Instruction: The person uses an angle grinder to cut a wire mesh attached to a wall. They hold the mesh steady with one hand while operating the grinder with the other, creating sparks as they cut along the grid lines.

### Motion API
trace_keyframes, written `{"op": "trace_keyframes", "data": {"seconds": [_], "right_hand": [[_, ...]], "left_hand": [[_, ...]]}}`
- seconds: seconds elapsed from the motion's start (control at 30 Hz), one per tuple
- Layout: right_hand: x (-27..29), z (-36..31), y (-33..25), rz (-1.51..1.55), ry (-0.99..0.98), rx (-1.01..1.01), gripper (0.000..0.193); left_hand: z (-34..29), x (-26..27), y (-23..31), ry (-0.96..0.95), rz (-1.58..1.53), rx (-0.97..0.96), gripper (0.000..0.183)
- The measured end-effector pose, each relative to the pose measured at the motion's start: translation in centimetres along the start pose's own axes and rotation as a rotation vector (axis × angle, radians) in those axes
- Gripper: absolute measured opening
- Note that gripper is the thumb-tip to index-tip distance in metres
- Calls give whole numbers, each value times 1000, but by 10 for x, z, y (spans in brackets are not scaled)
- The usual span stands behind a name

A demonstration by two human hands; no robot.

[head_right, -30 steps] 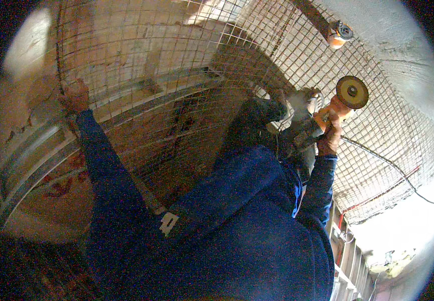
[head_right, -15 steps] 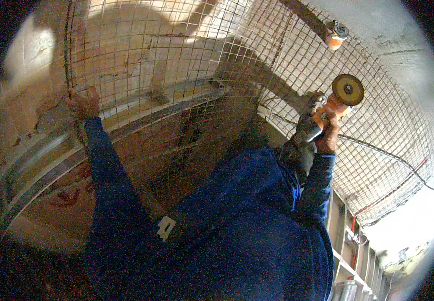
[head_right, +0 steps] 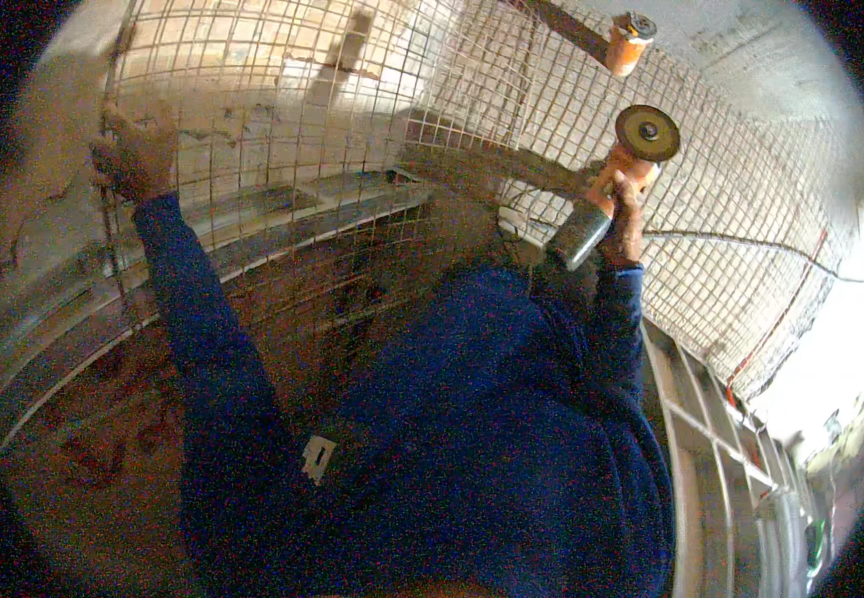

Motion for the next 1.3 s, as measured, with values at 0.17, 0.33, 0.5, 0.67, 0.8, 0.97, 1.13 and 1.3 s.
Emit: {"op": "trace_keyframes", "data": {"seconds": [0.17, 0.33, 0.5, 0.67, 0.8, 0.97, 1.13, 1.3], "right_hand": [[-23, -44, 35, 33, 9, -73, 39], [-32, -46, 69, 102, -65, -120, 41], [-38, -14, 96, 71, -104, -136, 41], [-54, -5, 108, 37, -140, -89, 29], [-64, -5, 109, 143, -112, -133, 36], [-62, -4, 105, 146, -77, -162, 37], [-43, -4, 97, 209, -40, -93, 43], [-27, -4, 89, 165, 56, -60, 47]], "left_hand": [[53, 31, -8, -81, 3, -15, 82], [65, 45, -4, -66, 23, -37, 84], [56, 42, -10, -91, 41, 25, 87], [57, 48, -11, -117, 13, -22, 86], [59, 48, -21, -173, -102, -23, 85], [81, 30, -94, -283, -225, 45, 72], [133, -38, -148, -372, -586, -59, 67], [145, -116, -154, -462, -708, -315, 56]]}}
Point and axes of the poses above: each hand's wrist, its own z-axis towards the middle knuckle, its own x-axis out of the back of the hand, y = z × x, the point moved 7 cm from there along z, towards the middle knuckle, and after that the axes turned 15 degrees about -x, right-handed, at the moved point
